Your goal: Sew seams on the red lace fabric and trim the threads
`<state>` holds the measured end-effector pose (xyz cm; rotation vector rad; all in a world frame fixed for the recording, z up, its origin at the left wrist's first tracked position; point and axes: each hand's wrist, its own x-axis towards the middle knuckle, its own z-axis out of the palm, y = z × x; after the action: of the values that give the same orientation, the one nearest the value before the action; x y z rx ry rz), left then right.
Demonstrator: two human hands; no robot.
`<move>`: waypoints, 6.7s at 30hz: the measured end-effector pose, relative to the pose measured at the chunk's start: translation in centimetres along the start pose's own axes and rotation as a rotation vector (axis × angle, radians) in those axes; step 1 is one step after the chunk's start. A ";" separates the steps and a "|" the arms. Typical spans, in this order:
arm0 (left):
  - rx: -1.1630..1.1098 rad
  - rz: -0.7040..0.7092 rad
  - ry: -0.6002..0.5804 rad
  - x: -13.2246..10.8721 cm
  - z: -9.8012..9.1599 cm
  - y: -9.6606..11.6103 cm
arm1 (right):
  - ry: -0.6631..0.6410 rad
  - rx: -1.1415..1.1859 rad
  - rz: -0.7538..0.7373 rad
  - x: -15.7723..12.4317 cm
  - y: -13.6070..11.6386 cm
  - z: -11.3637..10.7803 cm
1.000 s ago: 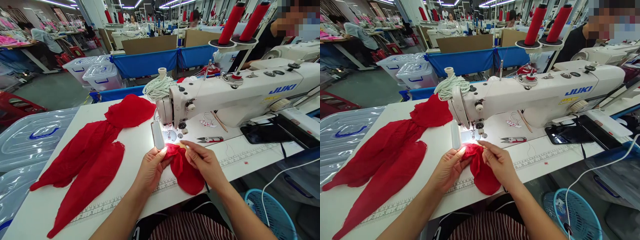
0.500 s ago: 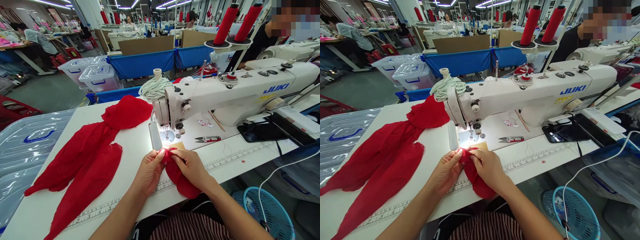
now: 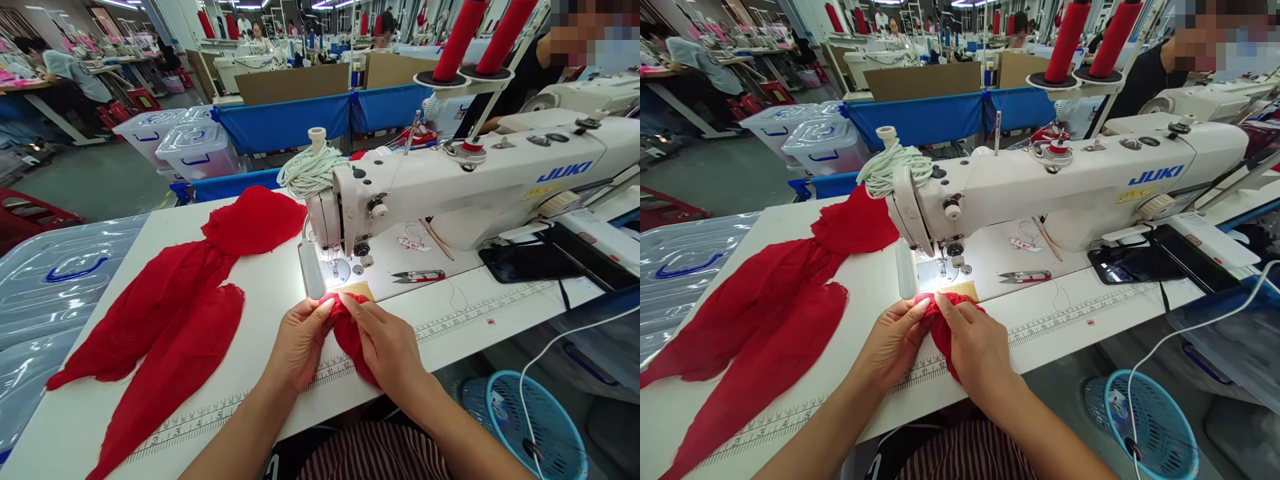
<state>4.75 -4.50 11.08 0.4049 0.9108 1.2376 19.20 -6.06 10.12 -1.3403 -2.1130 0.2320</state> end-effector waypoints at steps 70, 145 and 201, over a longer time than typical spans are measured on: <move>0.846 0.200 -0.230 -1.0 -0.3 -0.5 | -0.352 0.437 -0.177 2.0 1.5 -1.6; 0.164 -0.164 -0.162 -0.8 -0.5 1.1 | 0.065 0.286 -0.050 -0.1 0.3 -0.6; 0.080 -0.061 -0.031 -0.2 -0.6 0.5 | -0.177 1.198 0.235 1.9 0.5 -1.6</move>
<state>3.96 -4.60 11.20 0.4559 0.9413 1.1391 19.97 -4.46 11.90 -0.7892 -1.4092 1.4692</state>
